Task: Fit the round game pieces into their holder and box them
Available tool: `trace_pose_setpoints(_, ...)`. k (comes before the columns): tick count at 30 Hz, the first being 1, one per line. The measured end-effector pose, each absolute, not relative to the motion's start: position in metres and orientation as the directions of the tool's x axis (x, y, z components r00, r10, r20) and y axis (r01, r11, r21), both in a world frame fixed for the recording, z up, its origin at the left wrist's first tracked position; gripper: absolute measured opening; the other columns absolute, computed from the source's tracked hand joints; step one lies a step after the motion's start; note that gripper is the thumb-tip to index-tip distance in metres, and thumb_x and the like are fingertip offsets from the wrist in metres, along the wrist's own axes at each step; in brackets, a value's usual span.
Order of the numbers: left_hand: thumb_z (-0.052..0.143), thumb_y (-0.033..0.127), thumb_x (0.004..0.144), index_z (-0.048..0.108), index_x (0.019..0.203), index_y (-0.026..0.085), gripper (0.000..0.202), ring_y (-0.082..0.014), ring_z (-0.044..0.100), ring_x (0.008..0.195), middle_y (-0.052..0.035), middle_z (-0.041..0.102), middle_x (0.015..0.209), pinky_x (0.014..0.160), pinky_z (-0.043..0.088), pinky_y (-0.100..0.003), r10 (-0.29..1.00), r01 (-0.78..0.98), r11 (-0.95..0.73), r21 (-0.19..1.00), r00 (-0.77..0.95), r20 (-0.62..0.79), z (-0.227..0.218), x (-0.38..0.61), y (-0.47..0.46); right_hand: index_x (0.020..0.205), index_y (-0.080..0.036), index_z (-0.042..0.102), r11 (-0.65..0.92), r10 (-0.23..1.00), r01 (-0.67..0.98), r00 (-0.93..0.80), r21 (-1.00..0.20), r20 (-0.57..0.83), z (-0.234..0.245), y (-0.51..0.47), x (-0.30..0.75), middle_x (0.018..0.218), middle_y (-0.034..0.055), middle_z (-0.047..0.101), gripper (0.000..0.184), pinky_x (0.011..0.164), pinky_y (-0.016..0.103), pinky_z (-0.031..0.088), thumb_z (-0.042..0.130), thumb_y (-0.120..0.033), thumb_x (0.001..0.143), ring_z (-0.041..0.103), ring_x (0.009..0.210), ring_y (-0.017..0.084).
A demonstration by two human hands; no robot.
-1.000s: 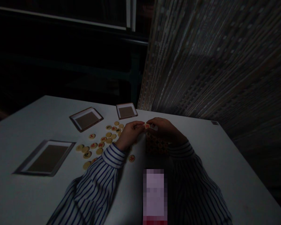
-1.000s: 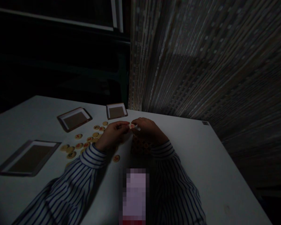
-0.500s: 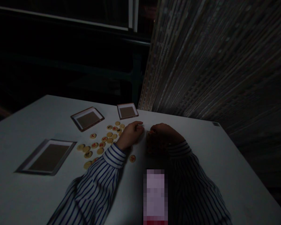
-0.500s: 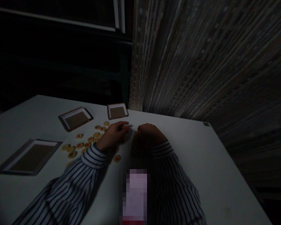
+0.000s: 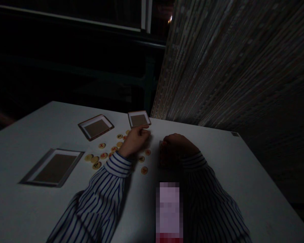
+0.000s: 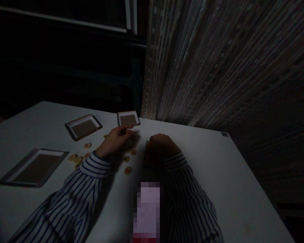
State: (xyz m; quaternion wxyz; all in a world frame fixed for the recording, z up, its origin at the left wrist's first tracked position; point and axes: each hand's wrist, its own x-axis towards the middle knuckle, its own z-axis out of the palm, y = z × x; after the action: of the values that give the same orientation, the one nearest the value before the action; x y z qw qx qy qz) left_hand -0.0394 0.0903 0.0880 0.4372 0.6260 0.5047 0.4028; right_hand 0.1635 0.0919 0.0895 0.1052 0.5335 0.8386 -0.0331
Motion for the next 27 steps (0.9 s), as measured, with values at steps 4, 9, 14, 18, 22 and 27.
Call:
trace_pose_setpoints(4,0.059,0.033,0.071,0.059,0.106,0.012,0.041,-0.0150,0.061,0.071,-0.0061,0.066,0.083,0.063,0.047,-0.026,0.993,0.234,-0.082,0.969,0.104,0.059,0.090,-0.049,0.095,0.095,-0.017,0.064,0.428,0.885,0.903,-0.407,0.049,-0.226,0.089,0.093,0.164,0.093,0.0117,0.066,0.033,0.066,0.028,0.042,0.038,-0.036,0.089,0.062,0.084,0.021)
trace_pose_setpoints(9,0.065,0.033,0.067,0.059,0.104,0.012,0.043,-0.0154,0.062,0.073,-0.0062,0.067,0.083,0.068,0.047,-0.027,0.998,0.144,-0.040,0.989,0.050,0.033,0.093,-0.055,0.097,0.094,-0.017,0.065,0.418,0.889,0.907,-0.400,0.040,-0.220,0.089,0.093,0.162,0.092,0.0108,0.066,0.031,0.065,0.027,0.042,0.039,-0.034,0.089,0.062,0.082,0.020)
trace_pose_setpoints(14,0.065,0.034,0.067,0.059,0.105,0.011,0.045,-0.0162,0.062,0.075,-0.0071,0.067,0.085,0.071,0.047,-0.029,0.997,0.163,-0.057,0.985,0.053,0.049,0.098,-0.056,0.095,0.094,-0.017,0.065,0.447,0.879,0.894,-0.431,0.033,-0.205,0.090,0.091,0.163,0.092,0.0107,0.067,0.030,0.066,0.027,0.041,0.040,-0.033,0.088,0.062,0.082,0.020)
trace_pose_setpoints(18,0.063,0.031,0.069,0.058,0.106,0.010,0.043,-0.0155,0.062,0.073,-0.0063,0.067,0.082,0.067,0.047,-0.027,0.999,0.159,-0.027,0.987,0.042,0.021,0.102,-0.058,0.094,0.095,-0.017,0.065,0.467,0.869,0.884,-0.453,0.023,-0.200,0.090,0.092,0.162,0.092,0.0106,0.067,0.030,0.069,0.027,0.041,0.039,-0.031,0.089,0.062,0.083,0.019)
trace_pose_setpoints(22,0.063,0.032,0.069,0.058,0.107,0.011,0.044,-0.0154,0.062,0.072,-0.0059,0.067,0.082,0.066,0.047,-0.027,0.999,0.158,-0.043,0.987,0.029,0.039,0.102,-0.062,0.095,0.095,-0.016,0.066,0.462,0.866,0.887,-0.452,-0.004,-0.212,0.091,0.092,0.160,0.092,0.0114,0.067,0.031,0.070,0.027,0.041,0.039,-0.032,0.089,0.062,0.084,0.020)
trace_pose_setpoints(27,0.064,0.033,0.068,0.058,0.106,0.011,0.045,-0.0151,0.061,0.070,-0.0063,0.067,0.082,0.066,0.046,-0.027,0.999,0.147,-0.039,0.988,0.007,0.038,0.105,-0.067,0.096,0.094,-0.015,0.066,0.456,0.867,0.889,-0.451,-0.027,-0.212,0.093,0.091,0.160,0.091,0.0114,0.067,0.035,0.070,0.026,0.041,0.038,-0.036,0.090,0.062,0.083,0.019)
